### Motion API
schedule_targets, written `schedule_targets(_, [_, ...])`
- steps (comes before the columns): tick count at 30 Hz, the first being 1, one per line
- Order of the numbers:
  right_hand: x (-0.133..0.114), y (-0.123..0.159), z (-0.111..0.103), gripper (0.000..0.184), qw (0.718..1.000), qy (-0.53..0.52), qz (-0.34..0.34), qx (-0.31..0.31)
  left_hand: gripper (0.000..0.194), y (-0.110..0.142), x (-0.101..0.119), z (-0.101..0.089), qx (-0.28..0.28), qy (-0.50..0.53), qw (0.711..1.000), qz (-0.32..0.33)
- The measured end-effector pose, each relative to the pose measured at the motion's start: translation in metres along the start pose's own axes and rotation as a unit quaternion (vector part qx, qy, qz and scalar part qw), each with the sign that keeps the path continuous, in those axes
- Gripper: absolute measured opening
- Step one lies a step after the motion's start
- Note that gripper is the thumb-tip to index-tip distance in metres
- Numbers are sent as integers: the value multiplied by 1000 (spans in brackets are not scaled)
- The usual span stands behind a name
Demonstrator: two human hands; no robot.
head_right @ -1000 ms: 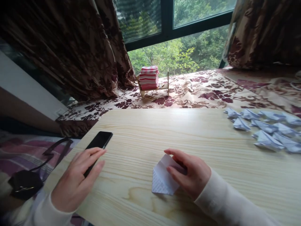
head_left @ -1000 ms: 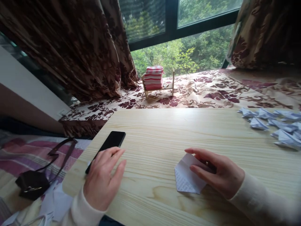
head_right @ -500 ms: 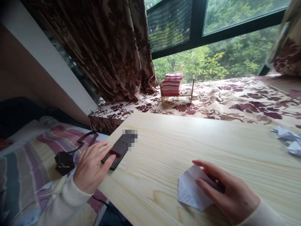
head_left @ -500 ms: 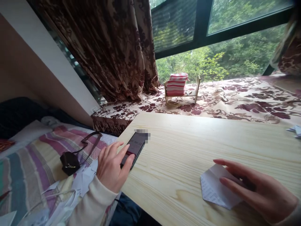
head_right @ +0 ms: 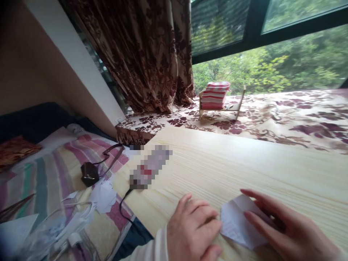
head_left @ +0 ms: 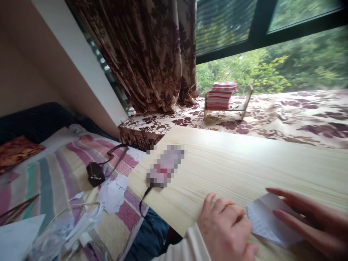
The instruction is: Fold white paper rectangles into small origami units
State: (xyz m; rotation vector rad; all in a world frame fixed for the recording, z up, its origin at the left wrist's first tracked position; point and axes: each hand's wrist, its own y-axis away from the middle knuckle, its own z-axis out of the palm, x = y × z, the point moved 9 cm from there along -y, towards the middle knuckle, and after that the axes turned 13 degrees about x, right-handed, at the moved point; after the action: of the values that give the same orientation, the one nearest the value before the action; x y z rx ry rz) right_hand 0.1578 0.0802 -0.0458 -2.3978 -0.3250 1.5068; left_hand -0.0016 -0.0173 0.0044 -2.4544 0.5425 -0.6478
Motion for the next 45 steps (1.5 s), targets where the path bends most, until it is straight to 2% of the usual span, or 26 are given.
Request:
schedule_targets(1, [-6, -1, 0, 34, 1000, 8, 8, -15, 25, -3, 1, -1, 8, 20, 1000, -1])
schedule_targets(3, [-20, -1, 11, 35, 996, 26, 0, -91, 25, -7, 1, -4, 33, 47, 998, -7])
schedule_targets(4, [-25, -2, 12, 35, 995, 26, -2, -99, 26, -9, 0, -6, 52, 53, 997, -4])
schedule_targets(5, [-28, -4, 12, 35, 996, 20, 2, -92, 27, -10, -2, -9, 78, 51, 996, -1])
schedule_targets(7, [-30, -8, 5, 34, 999, 9, 20, -33, 29, -11, -2, -6, 87, 45, 995, 19])
schedule_targets(10, [-33, -6, 6, 33, 1000, 1, 26, -13, 32, -12, 4, -2, 98, 33, 992, 74])
schedule_targets(14, [-34, -7, 3, 33, 999, 11, 29, -11, 33, -13, 11, 5, 81, 11, 986, 144])
schedule_targets(17, [-32, -11, 3, 32, 998, 30, 41, -32, 32, -14, 11, 8, 72, 5, 984, 165])
schedule_targets(19, [-33, -13, 3, 25, 996, 61, 36, -45, 31, -13, 10, 9, 66, 4, 983, 171])
schedule_targets(23, [-42, -13, 8, 14, 990, 126, -12, -57, 35, -12, 8, 9, 75, 12, 983, 169])
schedule_targets(27, [-59, -10, 10, 10, 984, 134, -109, -52, 37, -13, 8, 10, 75, 16, 984, 162])
schedule_targets(31, [-79, 0, 16, 21, 960, 144, -228, -76, 35, -14, 7, 10, 75, 10, 985, 157])
schedule_targets(35, [-99, 7, 13, 25, 931, 194, -306, -37, 35, -13, 6, 11, 67, 3, 986, 151])
schedule_targets(40, [-111, 16, 12, 22, 909, 237, -340, -45, 37, -11, 5, 12, 53, -1, 989, 135])
schedule_targets(45, [-109, 20, 13, 17, 911, 228, -336, -68, 37, -12, 5, 10, 49, 0, 990, 130])
